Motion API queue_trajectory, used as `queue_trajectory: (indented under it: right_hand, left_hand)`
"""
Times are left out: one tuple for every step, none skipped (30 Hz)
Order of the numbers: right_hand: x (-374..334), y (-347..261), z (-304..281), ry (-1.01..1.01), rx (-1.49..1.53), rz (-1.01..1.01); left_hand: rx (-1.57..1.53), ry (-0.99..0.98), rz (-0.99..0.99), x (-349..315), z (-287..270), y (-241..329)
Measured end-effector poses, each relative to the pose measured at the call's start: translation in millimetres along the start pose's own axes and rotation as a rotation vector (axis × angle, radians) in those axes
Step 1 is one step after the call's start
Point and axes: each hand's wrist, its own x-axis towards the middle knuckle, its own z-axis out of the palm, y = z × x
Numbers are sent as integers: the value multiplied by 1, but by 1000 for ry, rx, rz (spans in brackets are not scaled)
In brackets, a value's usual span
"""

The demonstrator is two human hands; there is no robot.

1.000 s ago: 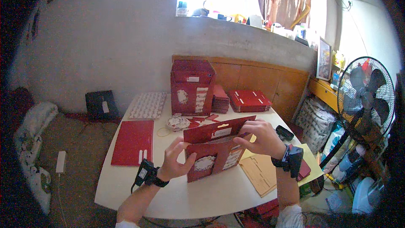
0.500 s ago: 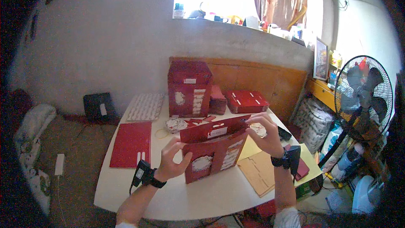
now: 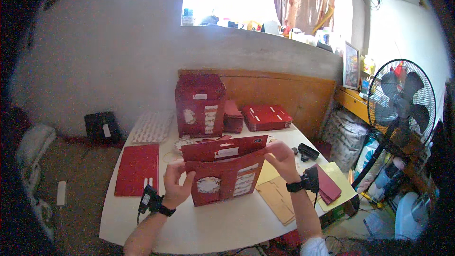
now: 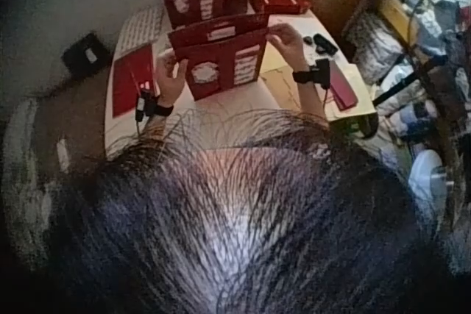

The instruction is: Assembling red paper gift folders and placing decorative white cards inside them for packaging.

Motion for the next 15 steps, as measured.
queue_trajectory:
  right_hand:
    - [-1,1,2,16,-35,-10]
    - [-2,2,3,31,-71,-20]
    - [-2,6,3,33,-69,-46]
    - [-5,8,4,34,-73,-46]
    - [-8,9,5,78,-63,-31]
    - [-9,11,8,119,-48,-19]
    - [-10,12,10,135,-11,-42]
    - [-12,9,13,133,-15,-46]
    - [-14,5,19,166,9,43]
    - [-17,5,22,199,32,132]
    - [-20,16,21,193,31,133]
    - [-22,13,23,180,33,127]
    - [-24,7,25,181,53,136]
    - [-25,1,27,180,73,145]
    - [-25,-2,29,160,108,85]
  left_hand:
    - [9,30,-26,3,-1,4]
    - [17,61,-51,5,-1,6]
    - [-79,39,-49,6,-2,3]
    - [-84,38,-48,6,-2,0]
    - [-89,46,-63,6,-1,-3]
    - [-88,55,-76,6,-1,-5]
    - [-90,58,-72,6,-2,-7]
    - [-72,38,-76,5,-2,-8]
    - [-46,24,-85,3,-3,-10]
    - [-43,33,-84,0,-2,-11]
    - [37,44,-40,-2,0,-11]
    - [120,58,7,-4,0,-8]
    - [127,71,12,-5,-1,-8]
    - [250,40,104,-6,-3,-11]
    - [374,6,195,-7,-4,-14]
